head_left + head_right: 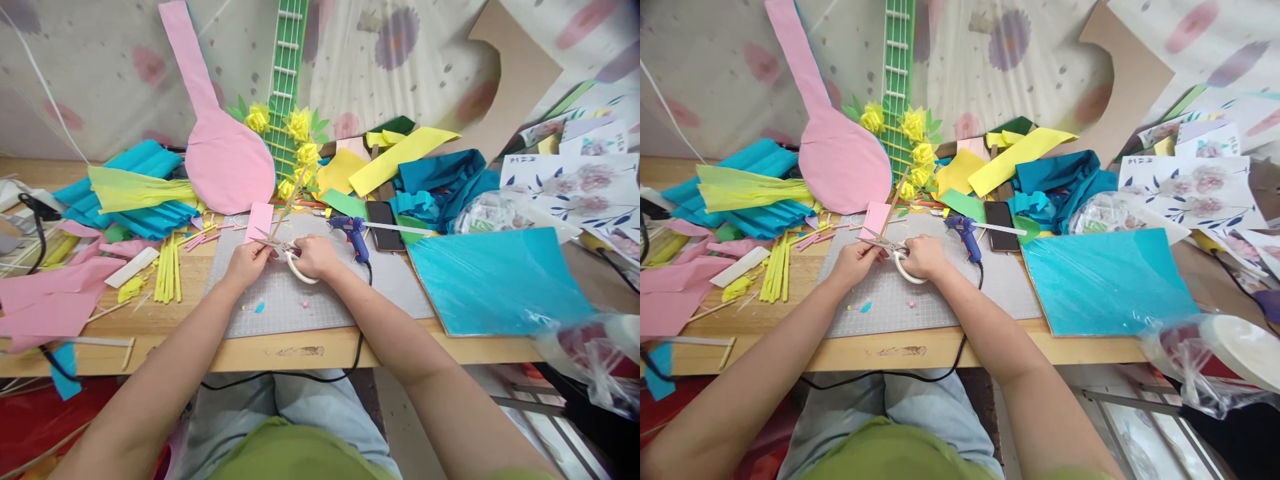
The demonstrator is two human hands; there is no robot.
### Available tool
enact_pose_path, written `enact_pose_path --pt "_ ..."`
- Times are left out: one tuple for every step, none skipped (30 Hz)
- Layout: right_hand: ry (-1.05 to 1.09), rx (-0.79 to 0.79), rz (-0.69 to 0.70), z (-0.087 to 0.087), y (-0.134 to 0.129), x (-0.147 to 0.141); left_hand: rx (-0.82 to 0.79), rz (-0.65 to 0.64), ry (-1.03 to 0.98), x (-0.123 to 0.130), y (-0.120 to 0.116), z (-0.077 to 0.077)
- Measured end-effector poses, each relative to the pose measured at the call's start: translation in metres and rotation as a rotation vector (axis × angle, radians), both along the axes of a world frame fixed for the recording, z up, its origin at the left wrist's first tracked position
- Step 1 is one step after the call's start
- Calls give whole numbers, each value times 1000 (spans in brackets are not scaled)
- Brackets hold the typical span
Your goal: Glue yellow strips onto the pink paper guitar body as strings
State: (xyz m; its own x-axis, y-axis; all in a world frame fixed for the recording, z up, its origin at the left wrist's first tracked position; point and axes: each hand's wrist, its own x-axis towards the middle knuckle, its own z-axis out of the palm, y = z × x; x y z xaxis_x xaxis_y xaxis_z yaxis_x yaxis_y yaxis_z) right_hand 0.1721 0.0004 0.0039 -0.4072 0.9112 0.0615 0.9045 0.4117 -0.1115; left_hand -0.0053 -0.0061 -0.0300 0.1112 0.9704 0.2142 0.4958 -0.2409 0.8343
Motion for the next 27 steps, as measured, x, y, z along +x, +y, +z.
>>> enact_pose_path --pt "4 4 -5 0 0 -1 1 21 3 0 0 0" --pt "12 12 -4 0 0 -1 -1 34 -4 1 1 -1" --pt "24 22 4 0 0 -1 -7 36 -25 1 1 -1" --pt "36 32 18 0 0 -1 -21 22 -55 1 2 -1" --pt "46 40 35 0 0 -1 -41 -4 -92 1 2 -1" --pt "56 44 51 1 1 0 -65 -39 -128 1 3 -1" --pt "63 45 65 1 1 1 -90 -78 -156 1 4 -1" --pt "68 44 77 1 1 2 -114 -116 -174 0 4 -1" --pt "72 41 87 1 1 3 -132 -150 -183 0 4 0" --pt "74 38 94 1 1 3 -144 -175 -187 0 5 1" --pt "75 33 97 1 1 4 -149 -188 -189 -1 5 1" --pt "75 28 93 0 1 4 -149 -192 -189 -2 5 2" --pt "73 24 84 0 1 4 -143 -188 -188 -2 5 2" --pt "71 19 68 0 1 3 -135 -180 -182 -3 6 1" --pt "68 16 52 -1 1 3 -126 -173 -170 -4 6 1" --pt "65 12 36 -1 0 2 -118 -164 -156 -4 6 1" --pt "63 11 24 -1 0 1 -112 -158 -143 -5 6 0" --pt "59 8 14 -1 0 1 -108 -153 -133 -5 5 -1" --pt "54 5 5 0 -1 0 -105 -148 -128 -6 5 -1" --pt "46 0 -3 0 -1 0 -103 -140 -127 -6 5 -2" --pt "38 -5 -9 0 -1 -1 -101 -133 -127 -6 5 -2" --pt "29 -12 -13 1 -1 -1 -99 -128 -125 -6 4 -3" --pt "23 -18 -17 1 -1 -2 -97 -122 -121 -6 4 -3" --pt "20 -19 -20 1 -1 -2 -92 -114 -115 -6 5 -4" --pt "21 -14 -22 1 -1 -2 -85 -101 -110 -6 5 -4" --pt "28 -5 -20 1 -1 -2 -78 -83 -109 -6 5 -4" --pt "38 8 -14 1 -1 -2 -72 -63 -109 -6 5 -5"
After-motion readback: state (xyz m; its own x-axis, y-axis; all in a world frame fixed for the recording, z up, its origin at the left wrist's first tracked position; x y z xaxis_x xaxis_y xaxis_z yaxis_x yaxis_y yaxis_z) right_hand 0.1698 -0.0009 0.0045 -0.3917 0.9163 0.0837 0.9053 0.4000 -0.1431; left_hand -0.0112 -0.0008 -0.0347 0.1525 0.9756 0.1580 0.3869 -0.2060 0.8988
